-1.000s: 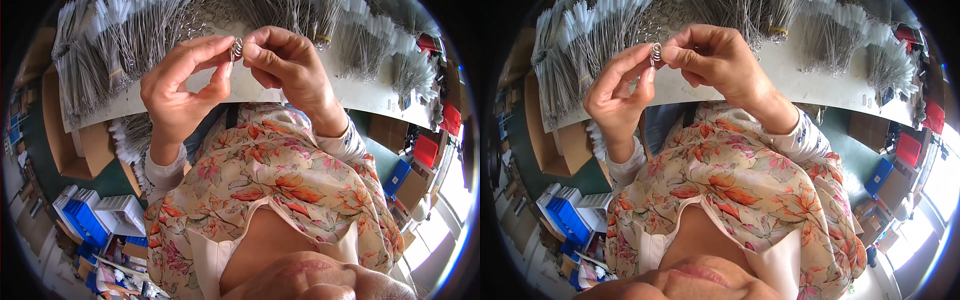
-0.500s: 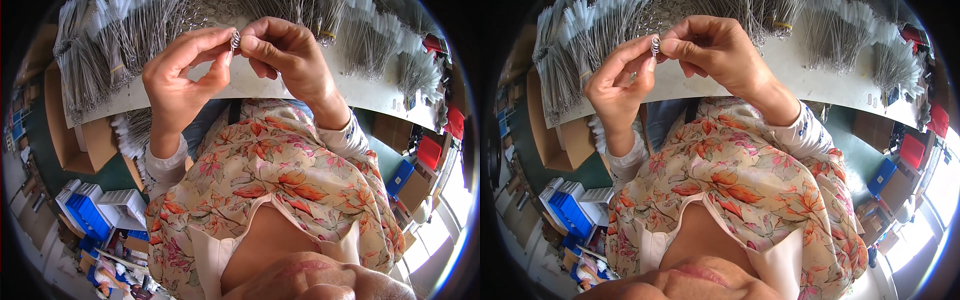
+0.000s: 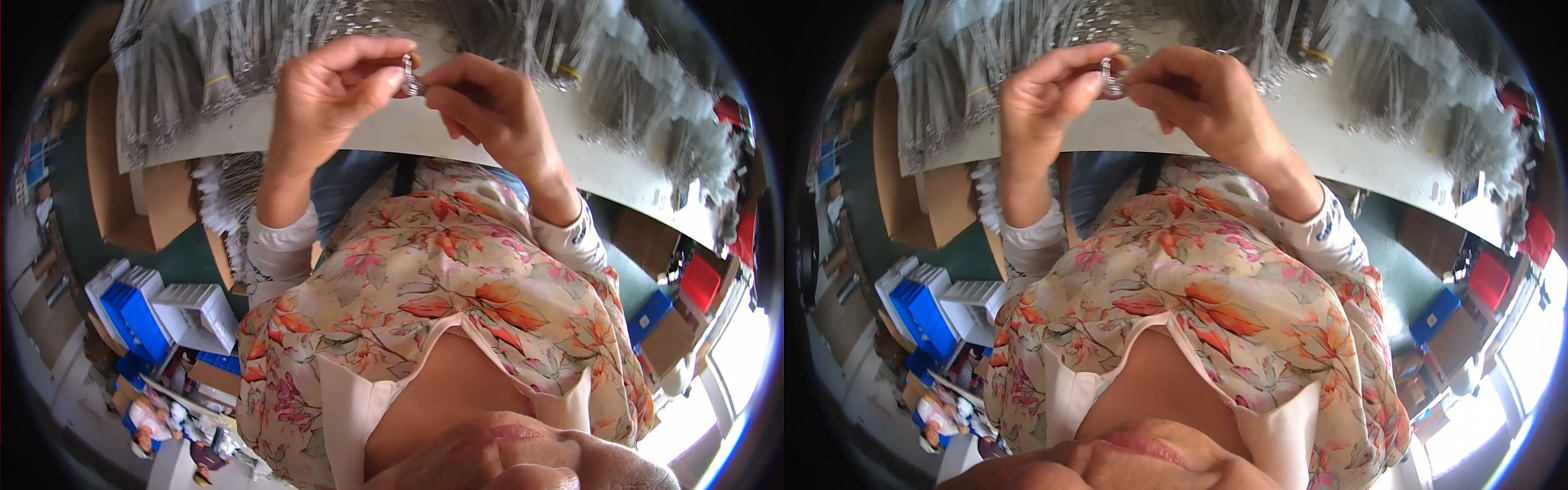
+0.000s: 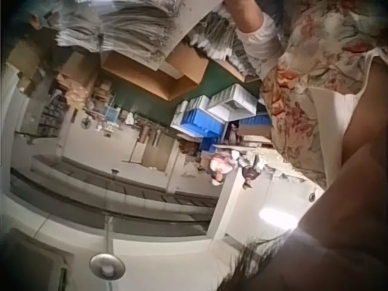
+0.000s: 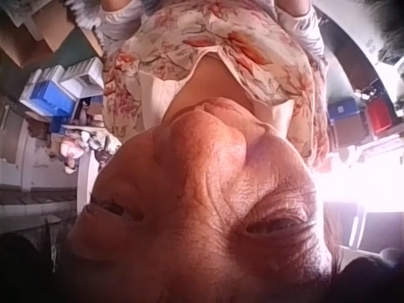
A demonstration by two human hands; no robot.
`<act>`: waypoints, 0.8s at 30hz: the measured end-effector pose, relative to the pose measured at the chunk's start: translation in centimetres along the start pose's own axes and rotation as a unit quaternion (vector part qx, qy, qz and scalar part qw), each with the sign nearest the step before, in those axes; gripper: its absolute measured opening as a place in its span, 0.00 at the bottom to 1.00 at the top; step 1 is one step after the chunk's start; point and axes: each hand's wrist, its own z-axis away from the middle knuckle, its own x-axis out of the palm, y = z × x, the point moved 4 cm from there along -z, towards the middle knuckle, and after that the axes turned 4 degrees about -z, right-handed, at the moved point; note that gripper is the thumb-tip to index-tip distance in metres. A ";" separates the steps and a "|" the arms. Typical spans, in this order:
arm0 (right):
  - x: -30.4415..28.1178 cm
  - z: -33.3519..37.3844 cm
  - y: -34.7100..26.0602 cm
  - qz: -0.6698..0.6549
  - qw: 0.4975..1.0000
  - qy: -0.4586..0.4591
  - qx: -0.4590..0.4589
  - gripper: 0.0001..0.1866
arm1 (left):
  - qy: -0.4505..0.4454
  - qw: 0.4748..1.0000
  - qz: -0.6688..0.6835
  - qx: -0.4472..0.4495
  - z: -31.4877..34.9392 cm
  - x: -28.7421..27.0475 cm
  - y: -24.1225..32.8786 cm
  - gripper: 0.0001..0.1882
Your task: The recorder is attaching metal rings to the stems of white brushes.
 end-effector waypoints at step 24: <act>0.5 1.2 6.0 0.539 0.776 0.101 -0.310 0.12 | 0.367 0.921 -0.103 -0.073 9.5 -17.1 -0.7 0.16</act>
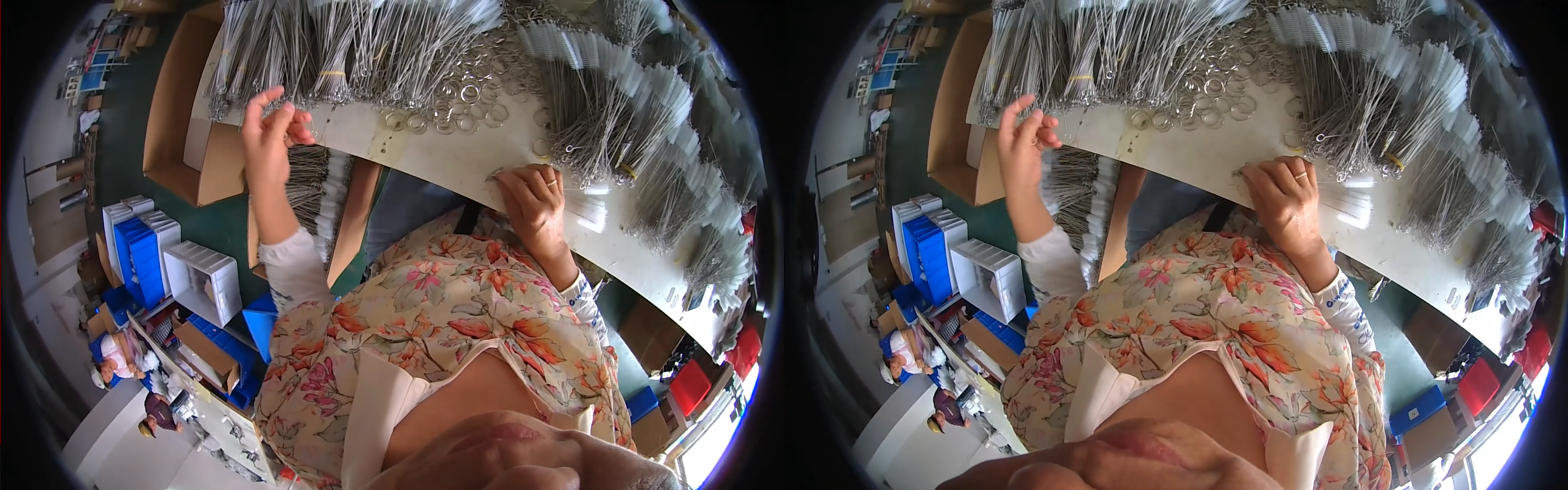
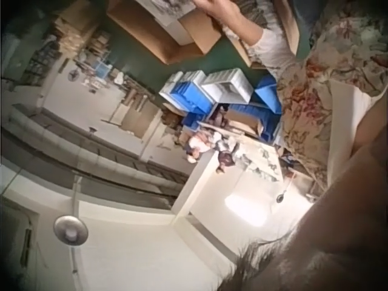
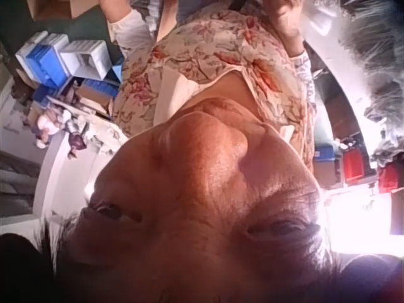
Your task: The recorder is attaching metal rings to the stems of white brushes.
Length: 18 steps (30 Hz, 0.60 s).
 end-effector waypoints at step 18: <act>-2.6 -1.6 0.3 -0.054 0.998 0.038 0.010 0.13 | -0.107 0.992 -0.045 0.049 1.8 3.2 7.0 0.23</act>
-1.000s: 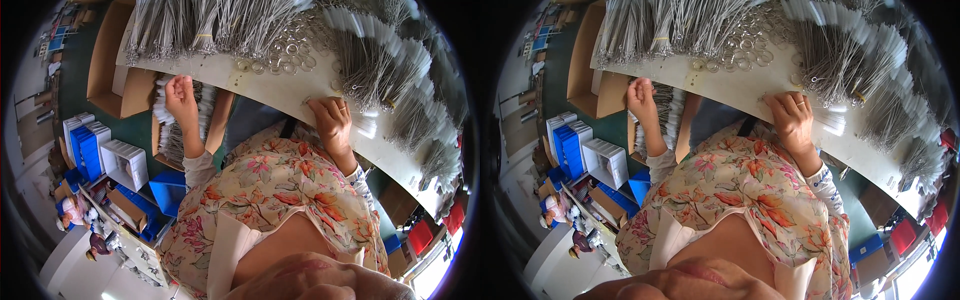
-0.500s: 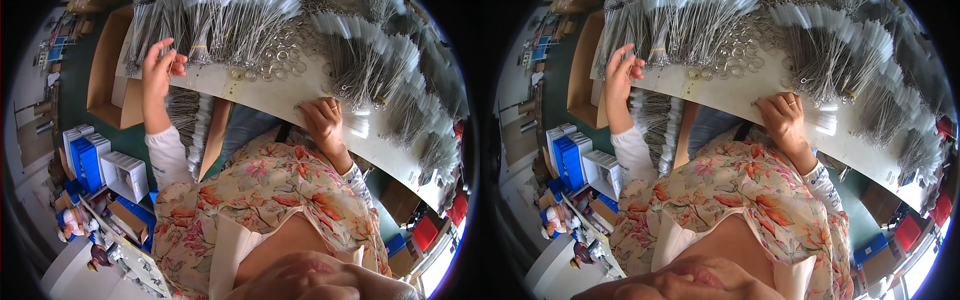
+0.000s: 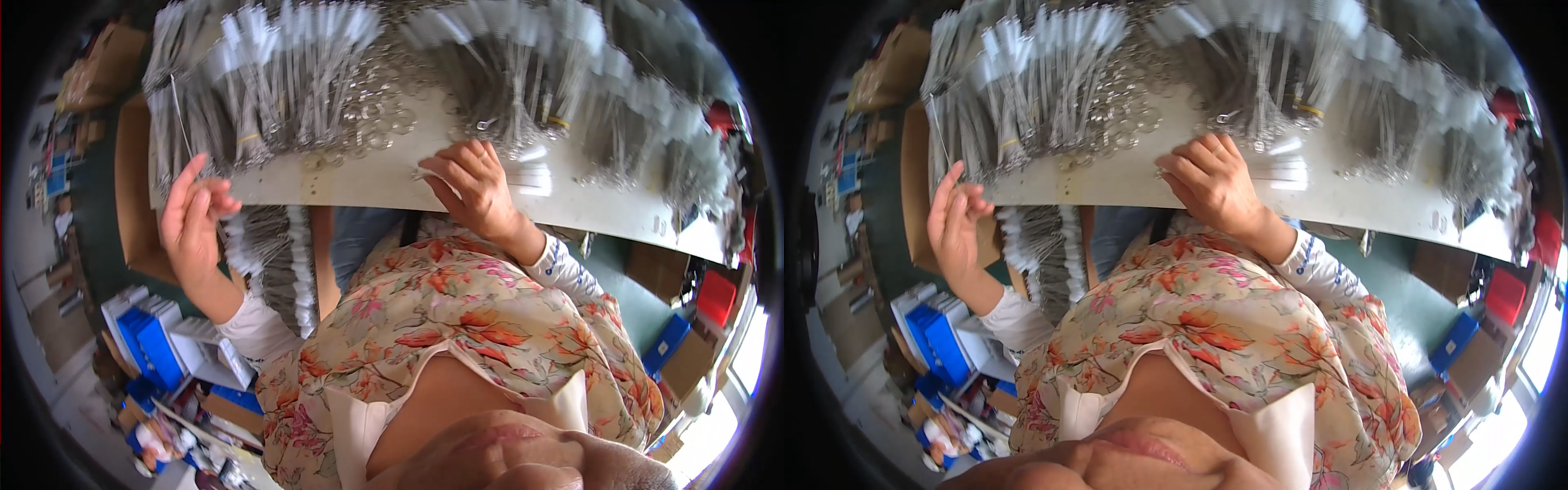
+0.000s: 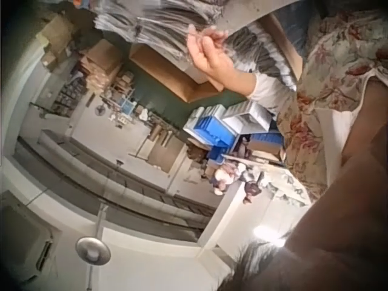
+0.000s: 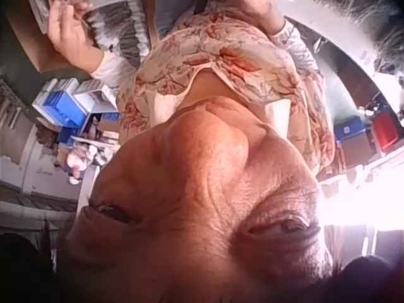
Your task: The recorder is attaching metal rings to the stems of white brushes.
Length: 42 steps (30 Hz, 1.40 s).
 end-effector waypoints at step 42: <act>-18.8 5.2 19.3 0.196 0.864 0.159 0.435 0.13 | -0.007 0.997 0.059 0.056 -7.7 8.8 -1.6 0.16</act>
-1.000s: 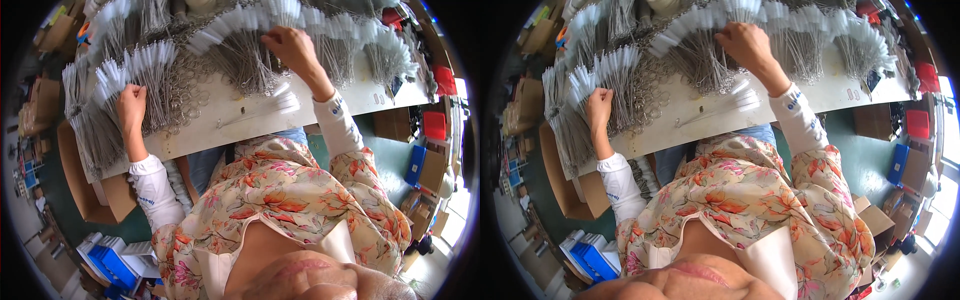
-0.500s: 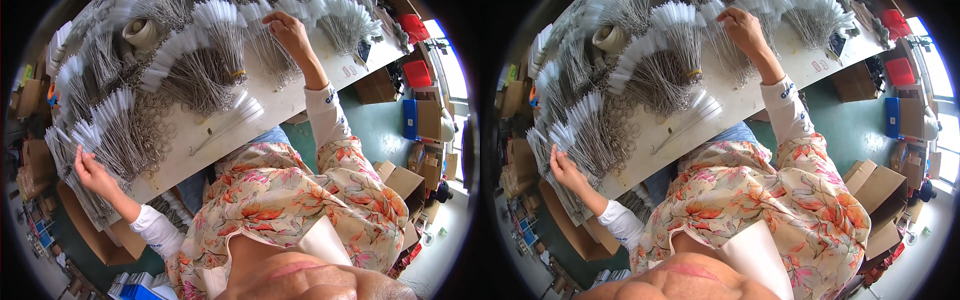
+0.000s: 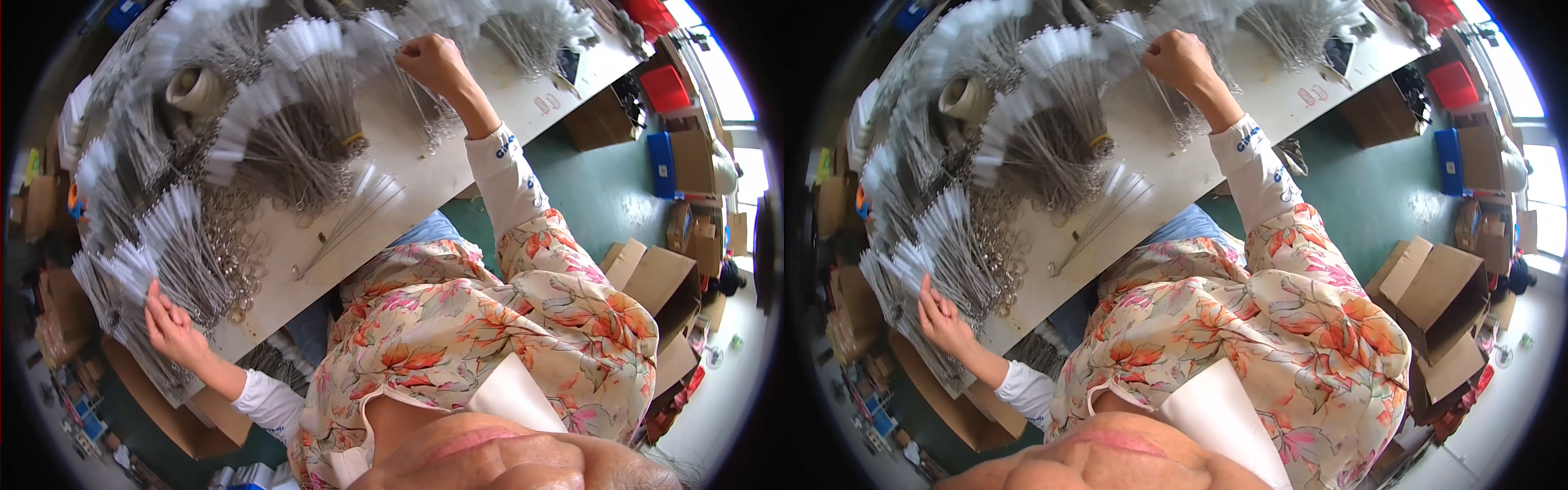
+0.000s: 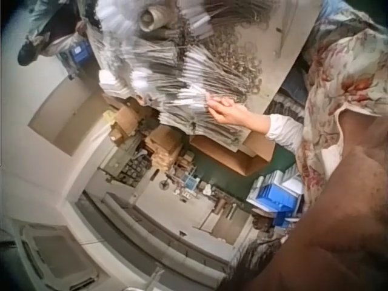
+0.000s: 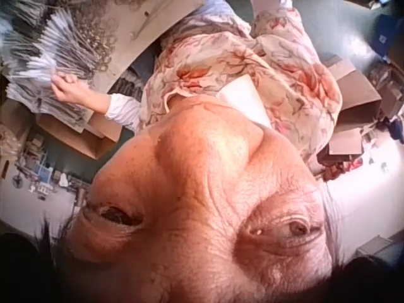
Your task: The recorder is attaching metal rings to the stems of white brushes.
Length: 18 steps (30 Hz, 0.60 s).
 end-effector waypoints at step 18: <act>-5.2 -0.5 -0.2 -0.265 0.954 -0.133 0.034 0.12 | -0.045 0.996 0.056 -0.047 -0.3 2.3 -1.5 0.15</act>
